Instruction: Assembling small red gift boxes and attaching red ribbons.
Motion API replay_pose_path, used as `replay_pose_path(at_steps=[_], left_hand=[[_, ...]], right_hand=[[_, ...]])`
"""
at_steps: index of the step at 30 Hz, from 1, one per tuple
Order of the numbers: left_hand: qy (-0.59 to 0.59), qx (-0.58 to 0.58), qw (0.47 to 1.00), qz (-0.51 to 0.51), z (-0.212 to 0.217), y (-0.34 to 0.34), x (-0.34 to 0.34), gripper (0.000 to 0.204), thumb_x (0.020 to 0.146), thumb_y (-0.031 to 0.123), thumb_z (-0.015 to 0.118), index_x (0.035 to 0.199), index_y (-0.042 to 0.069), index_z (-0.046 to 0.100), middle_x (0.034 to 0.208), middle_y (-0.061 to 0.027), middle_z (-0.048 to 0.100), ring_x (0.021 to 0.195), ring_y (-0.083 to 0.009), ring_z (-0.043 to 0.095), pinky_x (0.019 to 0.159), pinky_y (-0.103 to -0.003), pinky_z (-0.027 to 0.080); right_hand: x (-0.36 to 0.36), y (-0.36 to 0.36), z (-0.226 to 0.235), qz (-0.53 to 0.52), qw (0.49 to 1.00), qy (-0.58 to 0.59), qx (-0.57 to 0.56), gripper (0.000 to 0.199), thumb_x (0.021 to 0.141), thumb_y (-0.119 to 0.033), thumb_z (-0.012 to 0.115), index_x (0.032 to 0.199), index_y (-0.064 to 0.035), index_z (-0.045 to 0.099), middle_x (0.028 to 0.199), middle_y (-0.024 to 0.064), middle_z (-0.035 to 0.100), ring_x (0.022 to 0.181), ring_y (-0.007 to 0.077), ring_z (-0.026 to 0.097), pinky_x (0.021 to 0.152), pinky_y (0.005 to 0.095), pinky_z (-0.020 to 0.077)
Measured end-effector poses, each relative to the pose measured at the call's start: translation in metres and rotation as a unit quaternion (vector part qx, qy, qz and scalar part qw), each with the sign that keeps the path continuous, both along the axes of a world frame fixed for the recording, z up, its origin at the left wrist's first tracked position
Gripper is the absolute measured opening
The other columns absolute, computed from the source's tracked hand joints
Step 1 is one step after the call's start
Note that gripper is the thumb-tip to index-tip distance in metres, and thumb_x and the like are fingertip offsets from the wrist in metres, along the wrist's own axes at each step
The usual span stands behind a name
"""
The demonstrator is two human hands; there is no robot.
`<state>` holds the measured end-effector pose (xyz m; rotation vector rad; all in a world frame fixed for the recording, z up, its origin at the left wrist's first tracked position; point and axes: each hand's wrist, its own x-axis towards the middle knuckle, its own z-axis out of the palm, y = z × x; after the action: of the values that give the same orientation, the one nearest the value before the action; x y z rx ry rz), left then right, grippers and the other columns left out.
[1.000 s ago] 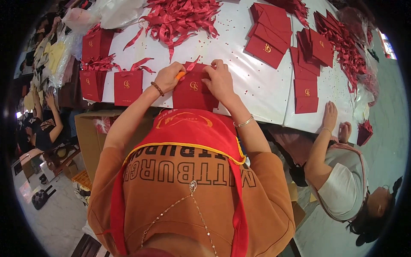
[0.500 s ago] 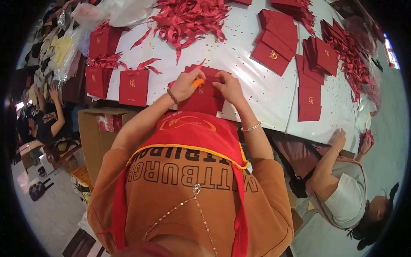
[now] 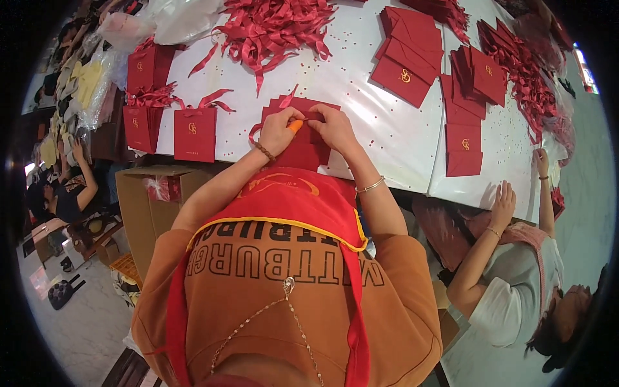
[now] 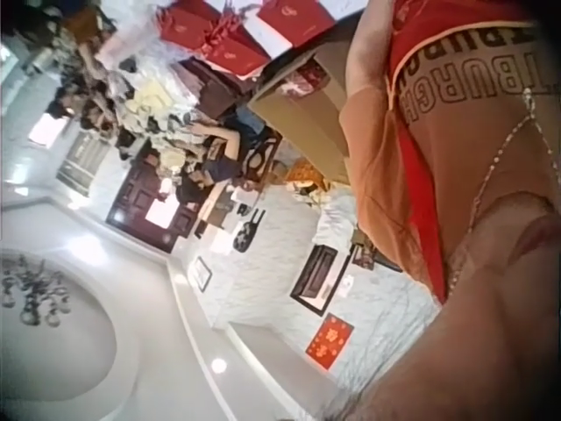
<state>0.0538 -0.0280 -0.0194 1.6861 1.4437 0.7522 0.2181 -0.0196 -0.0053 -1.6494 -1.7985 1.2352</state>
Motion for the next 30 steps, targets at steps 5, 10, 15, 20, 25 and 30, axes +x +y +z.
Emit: replay_pose_path(at_steps=[5, 10, 15, 20, 25, 30], left_hand=[[0.019, -0.015, 1.000, 0.005, 0.005, 0.001, 0.000, 0.010, 0.076, 0.008, 0.056, 0.085, 0.004, 0.060, 0.074, -0.0156, 0.062, 0.069, -0.0314, 0.061, 0.061, -0.038, 0.048], [-0.027, -0.042, 0.999, -0.002, -0.008, 0.008, -0.002, 0.010, 0.077, 0.005, 0.057, 0.085, 0.000, 0.059, 0.066, -0.0091, 0.061, 0.053, -0.0139, 0.057, 0.049, -0.026, 0.045], [-0.026, -0.076, 0.997, -0.021, -0.006, 0.011, -0.003, 0.009, 0.076, 0.004, 0.057, 0.084, -0.001, 0.058, 0.065, -0.0075, 0.061, 0.051, -0.0113, 0.056, 0.046, -0.025, 0.043], [-0.015, -0.032, 0.999, 0.006, 0.000, 0.008, 0.004, 0.017, 0.074, 0.004, 0.056, 0.091, -0.001, 0.057, 0.066, -0.0084, 0.062, 0.056, -0.0131, 0.058, 0.051, -0.027, 0.044], [0.020, -0.042, 0.999, -0.014, -0.001, 0.004, 0.006, 0.032, 0.073, 0.003, 0.056, 0.104, 0.000, 0.054, 0.066, -0.0075, 0.062, 0.057, -0.0128, 0.057, 0.051, -0.028, 0.044], [-0.072, -0.158, 0.985, -0.001, -0.004, 0.010, 0.002, 0.031, 0.075, 0.001, 0.054, 0.106, 0.000, 0.052, 0.066, -0.0067, 0.061, 0.053, -0.0100, 0.055, 0.047, -0.022, 0.043]], right_hand=[[0.001, 0.000, -0.006, -0.015, 0.999, 0.025, -0.014, 0.030, 0.075, -0.018, 0.064, 0.103, -0.0072, 0.060, 0.086, 0.0155, 0.063, 0.079, 0.0283, 0.060, 0.070, 0.0345, 0.0459], [-0.002, -0.001, -0.001, -0.021, 0.999, 0.036, -0.018, 0.030, 0.076, -0.017, 0.063, 0.104, -0.0068, 0.060, 0.086, 0.0150, 0.064, 0.078, 0.0262, 0.061, 0.071, 0.0336, 0.0459], [-0.002, -0.003, -0.006, -0.033, 0.998, 0.061, -0.011, 0.030, 0.076, -0.016, 0.063, 0.104, -0.0063, 0.060, 0.084, 0.0159, 0.063, 0.076, 0.0253, 0.060, 0.070, 0.0328, 0.0460], [-0.003, -0.002, -0.003, -0.028, 0.998, 0.049, -0.016, 0.029, 0.076, -0.016, 0.063, 0.102, -0.0060, 0.060, 0.081, 0.0151, 0.063, 0.074, 0.0251, 0.060, 0.068, 0.0325, 0.0457], [-0.002, -0.002, -0.001, -0.024, 0.999, 0.043, -0.019, 0.027, 0.076, -0.015, 0.063, 0.101, -0.0059, 0.060, 0.078, 0.0144, 0.063, 0.071, 0.0241, 0.059, 0.066, 0.0325, 0.0453], [0.001, -0.004, -0.003, -0.024, 0.997, 0.072, -0.028, 0.027, 0.077, -0.015, 0.062, 0.101, -0.0059, 0.060, 0.075, 0.0127, 0.061, 0.067, 0.0200, 0.057, 0.065, 0.0304, 0.0448]])
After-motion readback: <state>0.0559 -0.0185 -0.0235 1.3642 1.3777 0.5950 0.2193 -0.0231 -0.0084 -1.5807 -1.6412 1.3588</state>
